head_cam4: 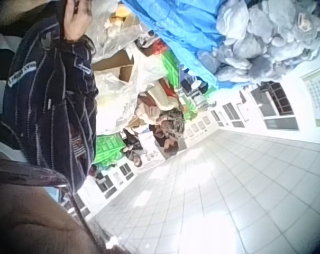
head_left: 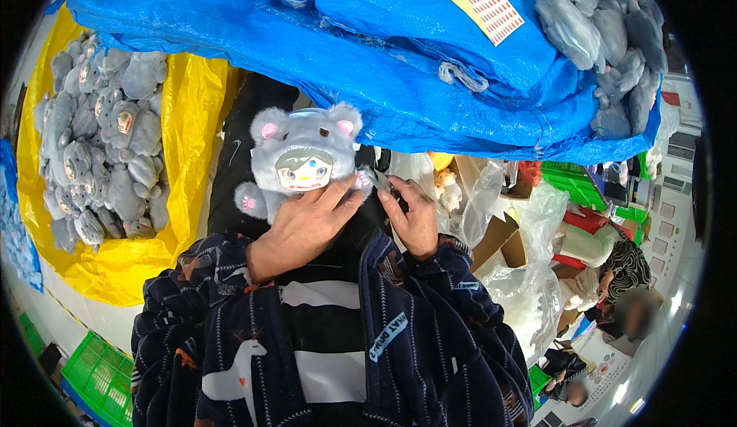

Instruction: The person sits on the floor and uses scissors to trim loose threads and fabric from the paws and faces of gray stuffed toys. They handle each toy one at a time, rotate it to access different sides, and place the finished items into a blue bag.

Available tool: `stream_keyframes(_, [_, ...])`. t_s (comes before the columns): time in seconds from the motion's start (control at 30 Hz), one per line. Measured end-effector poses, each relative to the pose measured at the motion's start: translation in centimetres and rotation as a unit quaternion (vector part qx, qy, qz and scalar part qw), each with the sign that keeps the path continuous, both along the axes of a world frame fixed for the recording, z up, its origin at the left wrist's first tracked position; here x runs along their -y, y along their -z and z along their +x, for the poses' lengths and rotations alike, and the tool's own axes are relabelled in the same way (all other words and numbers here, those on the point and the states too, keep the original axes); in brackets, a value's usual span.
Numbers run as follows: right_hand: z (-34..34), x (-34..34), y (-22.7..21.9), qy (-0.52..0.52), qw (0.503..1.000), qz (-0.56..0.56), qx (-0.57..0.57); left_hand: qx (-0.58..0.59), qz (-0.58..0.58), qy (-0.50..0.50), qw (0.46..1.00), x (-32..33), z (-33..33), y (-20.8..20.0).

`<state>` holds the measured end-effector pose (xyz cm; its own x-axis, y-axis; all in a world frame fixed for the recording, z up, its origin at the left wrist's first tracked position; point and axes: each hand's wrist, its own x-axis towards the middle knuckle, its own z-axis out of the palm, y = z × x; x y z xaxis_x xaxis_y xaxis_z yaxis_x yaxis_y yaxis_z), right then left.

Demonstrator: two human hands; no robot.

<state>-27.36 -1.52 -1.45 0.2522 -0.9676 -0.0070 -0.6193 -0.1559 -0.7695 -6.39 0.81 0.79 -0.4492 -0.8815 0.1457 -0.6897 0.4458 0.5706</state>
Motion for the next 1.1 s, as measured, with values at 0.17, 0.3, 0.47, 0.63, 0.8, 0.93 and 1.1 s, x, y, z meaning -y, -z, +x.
stream_keyframes(0.17, [0.4, 1.0, -0.4, -0.029, 0.999, -0.024, -0.028, 0.002, -0.013, 0.003, 1.000, 0.1, 0.0, 0.1])
stream_keyframes(0.3, [0.0, 1.7, -0.5, -0.061, 0.996, -0.046, -0.042, -0.001, -0.015, 0.003, 1.000, 0.0, 0.1, 0.2])
stream_keyframes(0.47, [-0.8, 2.7, -0.4, -0.115, 0.987, -0.089, -0.067, -0.002, -0.018, 0.005, 1.000, 0.0, 0.1, 0.2])
stream_keyframes(0.63, [-0.3, 4.0, -1.1, -0.153, 0.977, -0.119, -0.092, -0.008, -0.010, 0.005, 1.000, 0.0, 0.1, 0.0])
stream_keyframes(0.8, [-0.3, 4.3, -2.0, -0.174, 0.968, -0.127, -0.125, -0.005, -0.012, 0.015, 1.000, 0.1, 0.3, -0.1])
stream_keyframes(0.93, [0.5, 4.2, -1.8, -0.164, 0.971, -0.135, -0.114, -0.010, -0.005, 0.006, 1.000, -0.1, 0.1, 0.0])
stream_keyframes(1.1, [0.8, 2.4, 0.6, -0.028, 0.992, 0.064, 0.102, -0.010, -0.015, 0.011, 1.000, 0.0, 0.1, 0.0])
